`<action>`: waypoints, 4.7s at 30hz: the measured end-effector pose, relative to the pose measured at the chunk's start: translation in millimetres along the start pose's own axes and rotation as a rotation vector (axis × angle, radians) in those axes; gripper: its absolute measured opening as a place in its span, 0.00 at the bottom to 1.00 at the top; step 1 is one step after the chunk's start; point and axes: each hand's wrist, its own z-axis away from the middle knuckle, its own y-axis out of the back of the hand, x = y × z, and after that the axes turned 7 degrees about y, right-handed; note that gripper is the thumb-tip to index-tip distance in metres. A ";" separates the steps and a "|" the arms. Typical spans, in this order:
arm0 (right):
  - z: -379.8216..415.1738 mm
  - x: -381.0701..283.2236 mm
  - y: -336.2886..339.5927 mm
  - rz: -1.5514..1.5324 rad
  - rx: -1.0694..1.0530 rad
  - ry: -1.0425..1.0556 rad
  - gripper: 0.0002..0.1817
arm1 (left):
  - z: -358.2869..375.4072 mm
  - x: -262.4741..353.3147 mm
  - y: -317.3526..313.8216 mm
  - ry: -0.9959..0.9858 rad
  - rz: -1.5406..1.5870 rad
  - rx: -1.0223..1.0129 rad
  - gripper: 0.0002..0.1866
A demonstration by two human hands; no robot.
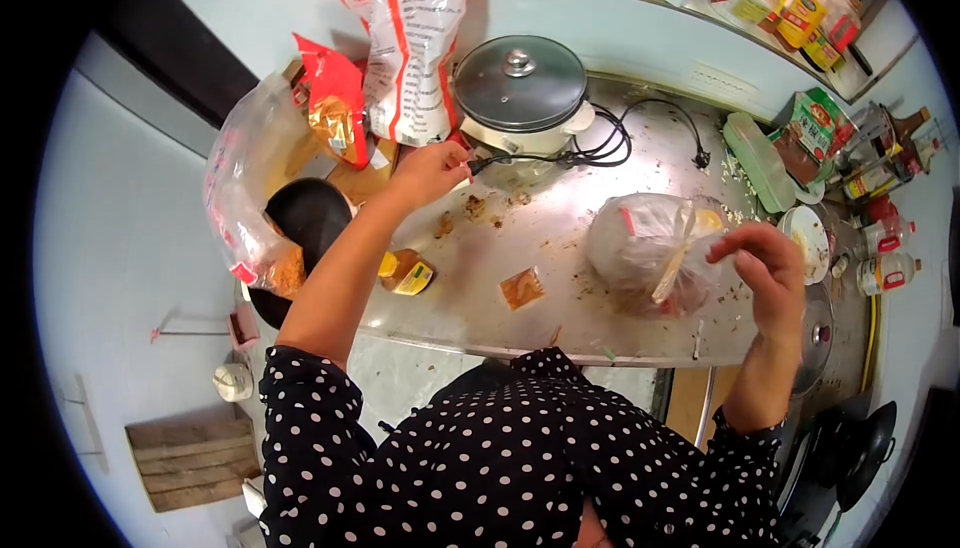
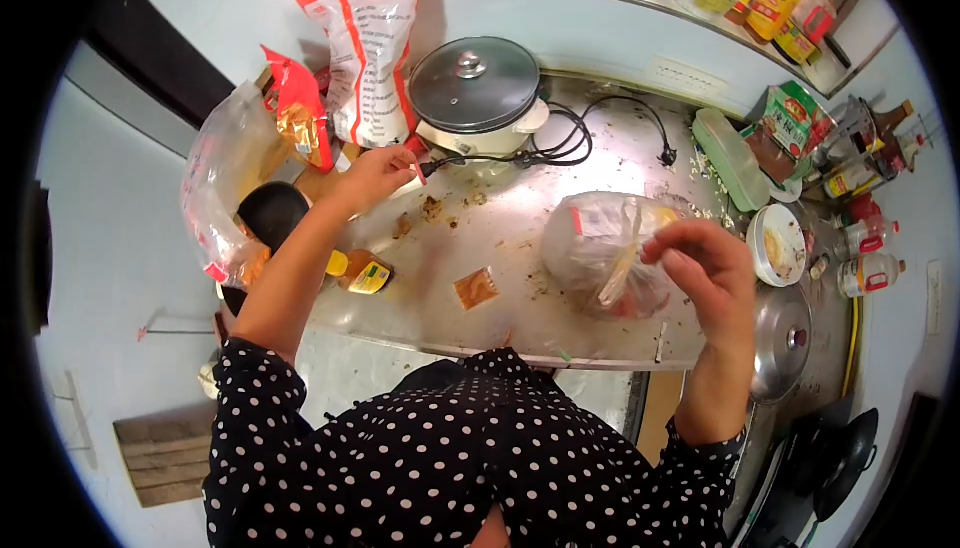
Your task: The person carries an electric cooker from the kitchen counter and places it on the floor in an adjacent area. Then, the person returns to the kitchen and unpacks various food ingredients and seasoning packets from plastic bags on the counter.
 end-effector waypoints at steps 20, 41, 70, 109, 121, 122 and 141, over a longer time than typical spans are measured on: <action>18.5 145.3 27.0 0.955 -0.046 0.189 0.09 | -19.0 11.6 -53.2 -0.034 -0.657 0.276 0.24; 68.0 34.8 122.0 -0.286 0.709 0.036 0.03 | 45.3 106.7 -128.2 -0.403 -0.346 -0.093 0.18; 622.1 -28.2 -165.4 0.239 1.799 -0.535 0.07 | 111.7 48.0 -316.3 -0.891 -0.625 -0.252 0.13; 760.2 41.1 -209.1 0.058 1.972 -0.712 0.11 | 284.6 10.3 -320.6 -0.669 -0.769 -0.844 0.17; 657.1 62.0 -162.0 0.094 1.764 -0.661 0.07 | 247.2 -75.8 -268.4 -0.533 -0.696 -0.873 0.18; 654.6 65.3 -157.5 0.091 1.752 -0.666 0.07 | 251.2 -75.5 -267.3 -0.515 -0.694 -0.862 0.18; 808.8 51.6 -120.6 0.048 1.665 -0.559 0.05 | 381.2 -9.2 -335.0 -0.551 -0.705 -0.795 0.19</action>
